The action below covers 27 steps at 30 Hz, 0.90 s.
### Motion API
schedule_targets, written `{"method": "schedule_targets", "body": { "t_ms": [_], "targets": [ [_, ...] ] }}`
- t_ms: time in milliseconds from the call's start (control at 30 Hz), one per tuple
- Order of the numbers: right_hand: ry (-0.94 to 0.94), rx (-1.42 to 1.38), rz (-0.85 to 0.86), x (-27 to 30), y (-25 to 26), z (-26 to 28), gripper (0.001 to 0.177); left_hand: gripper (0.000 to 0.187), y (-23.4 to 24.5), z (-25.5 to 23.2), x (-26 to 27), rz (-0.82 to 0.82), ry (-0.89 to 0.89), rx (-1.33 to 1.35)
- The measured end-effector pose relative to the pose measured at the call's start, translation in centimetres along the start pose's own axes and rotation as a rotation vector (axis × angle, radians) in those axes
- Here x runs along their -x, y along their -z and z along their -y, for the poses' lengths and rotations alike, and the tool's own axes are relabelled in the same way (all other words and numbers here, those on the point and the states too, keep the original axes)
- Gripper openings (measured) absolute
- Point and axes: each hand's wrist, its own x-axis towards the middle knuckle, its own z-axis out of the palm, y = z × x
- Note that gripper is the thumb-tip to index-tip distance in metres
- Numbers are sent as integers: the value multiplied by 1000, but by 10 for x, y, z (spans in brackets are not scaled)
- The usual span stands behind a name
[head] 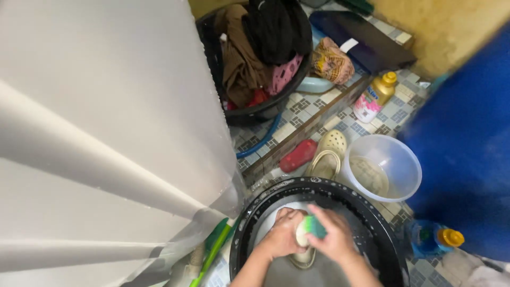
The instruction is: The person scrubs a pair of clog-style shoes one at a time in a black basin of soapy water, using a green sponge on the uppers and soles and dipping them in the suds. They set the cleaned shoes on the tiled floor beside the basin.
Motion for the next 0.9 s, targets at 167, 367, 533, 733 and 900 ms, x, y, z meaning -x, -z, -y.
{"method": "schedule_targets", "body": {
  "t_ms": [167,367,533,733,900],
  "targets": [
    [288,302,55,-28,-4,80,74,57,-36,53,8,-151,-128,212],
    [66,157,-55,6,-16,-7,68,79,-4,-5,11,-89,43,-163],
    [375,284,-71,-3,-10,17,69,61,-12,5,8,-119,208,-180],
    [227,226,-119,-3,-23,-12,71,83,-1,15,4,-120,44,-140],
    [378,74,-149,35,-55,-35,63,65,19,3,7,-128,115,-92]
  ]
}}
